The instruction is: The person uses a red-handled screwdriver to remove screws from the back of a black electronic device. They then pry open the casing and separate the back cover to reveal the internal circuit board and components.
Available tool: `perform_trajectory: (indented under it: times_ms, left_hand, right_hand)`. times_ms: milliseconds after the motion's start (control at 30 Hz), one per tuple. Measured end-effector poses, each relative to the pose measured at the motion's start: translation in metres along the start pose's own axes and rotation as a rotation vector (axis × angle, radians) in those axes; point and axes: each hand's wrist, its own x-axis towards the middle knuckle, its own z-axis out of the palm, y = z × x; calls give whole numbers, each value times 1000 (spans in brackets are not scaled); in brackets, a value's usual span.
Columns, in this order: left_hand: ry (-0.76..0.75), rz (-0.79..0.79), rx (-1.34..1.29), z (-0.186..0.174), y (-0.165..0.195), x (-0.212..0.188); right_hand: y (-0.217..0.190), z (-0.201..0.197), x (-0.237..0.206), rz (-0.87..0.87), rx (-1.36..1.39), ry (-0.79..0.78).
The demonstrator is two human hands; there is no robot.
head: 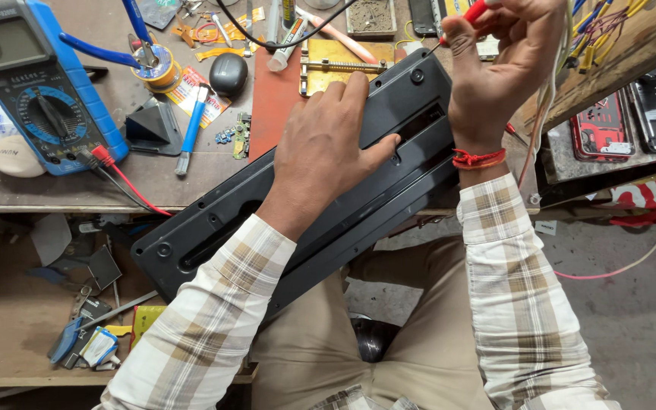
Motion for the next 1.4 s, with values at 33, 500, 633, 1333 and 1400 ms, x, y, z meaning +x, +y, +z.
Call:
perform_trajectory:
  times_ms: [33,500,633,1333,1400]
  left_hand:
    - [-2,0,0,1,0,0]
    - [-18,-14,27,3,-2,0]
    - [-40,-27,30,3,-2,0]
    - [38,22,5,5,-2,-3]
    - [37,26,6,4,-2,-3]
  right_hand:
    - [0,0,0,4,7,11]
    - [-7,0,-1,83,74,-10]
    - [-8,-1,-4,159,124,5]
    - [-10,-4,-2,59,61,-4]
    - [-11,-4,-4,121,83,-3]
